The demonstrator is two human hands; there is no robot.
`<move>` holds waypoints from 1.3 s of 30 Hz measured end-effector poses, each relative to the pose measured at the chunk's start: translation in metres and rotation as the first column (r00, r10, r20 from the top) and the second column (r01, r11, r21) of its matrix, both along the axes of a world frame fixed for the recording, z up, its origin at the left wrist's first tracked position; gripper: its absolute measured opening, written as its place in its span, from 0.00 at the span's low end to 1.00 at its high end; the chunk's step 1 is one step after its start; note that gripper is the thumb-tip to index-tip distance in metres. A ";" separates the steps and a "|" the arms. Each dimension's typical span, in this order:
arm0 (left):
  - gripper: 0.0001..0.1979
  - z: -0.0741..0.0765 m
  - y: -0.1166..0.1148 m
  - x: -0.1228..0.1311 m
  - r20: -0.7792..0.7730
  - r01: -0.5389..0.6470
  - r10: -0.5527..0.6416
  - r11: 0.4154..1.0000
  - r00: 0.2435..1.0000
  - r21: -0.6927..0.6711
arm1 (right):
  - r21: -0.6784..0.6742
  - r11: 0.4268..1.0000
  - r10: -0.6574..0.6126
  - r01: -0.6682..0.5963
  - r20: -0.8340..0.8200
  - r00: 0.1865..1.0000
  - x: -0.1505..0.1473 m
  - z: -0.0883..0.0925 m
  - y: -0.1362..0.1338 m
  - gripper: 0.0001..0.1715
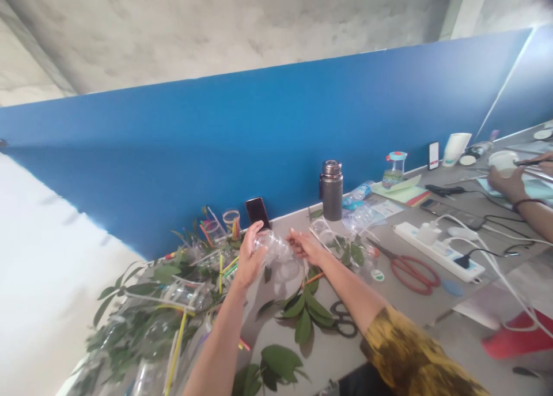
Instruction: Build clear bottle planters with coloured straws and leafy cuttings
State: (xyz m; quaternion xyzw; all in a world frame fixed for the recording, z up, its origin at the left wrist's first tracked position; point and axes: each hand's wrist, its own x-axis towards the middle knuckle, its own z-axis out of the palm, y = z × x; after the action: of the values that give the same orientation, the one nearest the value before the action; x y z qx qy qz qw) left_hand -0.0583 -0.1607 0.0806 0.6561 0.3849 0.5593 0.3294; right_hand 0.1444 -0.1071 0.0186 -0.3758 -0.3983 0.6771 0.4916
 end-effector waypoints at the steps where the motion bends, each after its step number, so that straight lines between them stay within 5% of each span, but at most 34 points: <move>1: 0.33 0.002 0.002 -0.002 0.028 0.000 0.000 1.000 1.000 -0.005 | -0.018 0.996 0.085 -0.086 -0.039 0.996 0.001 0.001 -0.002 0.28; 7: 0.34 0.003 0.011 -0.002 0.335 0.091 -0.063 0.993 0.940 -0.070 | 0.001 0.963 0.268 -0.271 -0.162 0.950 0.001 0.004 -0.010 0.28; 11: 0.33 -0.015 0.006 0.019 0.545 0.177 -0.090 0.978 0.834 -0.108 | 0.022 0.965 0.258 -0.260 -0.252 0.933 -0.002 0.007 -0.010 0.26; 14: 0.30 -0.034 0.003 0.039 0.402 0.227 -0.150 0.962 0.903 -0.149 | -0.021 0.970 0.223 -0.241 -0.309 0.925 -0.005 0.010 -0.010 0.25; 17: 0.26 -0.046 0.004 0.048 0.364 0.136 -0.061 0.973 0.929 -0.184 | -0.055 0.975 0.188 -0.213 -0.297 0.936 -0.006 0.012 -0.010 0.26; 23: 0.26 -0.040 0.003 0.046 0.469 0.221 -0.101 0.953 0.877 -0.209 | 0.081 0.992 0.105 -0.092 -0.168 0.980 -0.006 0.012 -0.014 0.30; 32: 0.34 -0.021 -0.010 0.037 0.435 0.094 0.009 0.972 0.901 -0.215 | 0.124 0.992 -0.001 0.012 -0.087 0.996 0.003 0.019 -0.011 0.31; 35: 0.36 -0.026 -0.014 0.029 0.505 0.155 0.000 0.952 0.863 -0.265 | 0.039 0.993 -0.110 0.115 -0.102 0.989 0.009 0.016 -0.003 0.33; 39: 0.29 -0.046 -0.016 0.027 0.556 0.254 -0.011 0.897 0.831 -0.362 | 0.019 0.973 -0.229 0.228 0.075 0.971 0.007 0.000 0.007 0.27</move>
State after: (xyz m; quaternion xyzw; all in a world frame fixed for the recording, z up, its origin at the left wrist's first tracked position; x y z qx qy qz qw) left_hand -0.0313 -0.1766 0.0342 0.4103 0.3399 0.6000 0.5968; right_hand 0.1515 -0.1006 0.0185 -0.4421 -0.3744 0.5991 0.5527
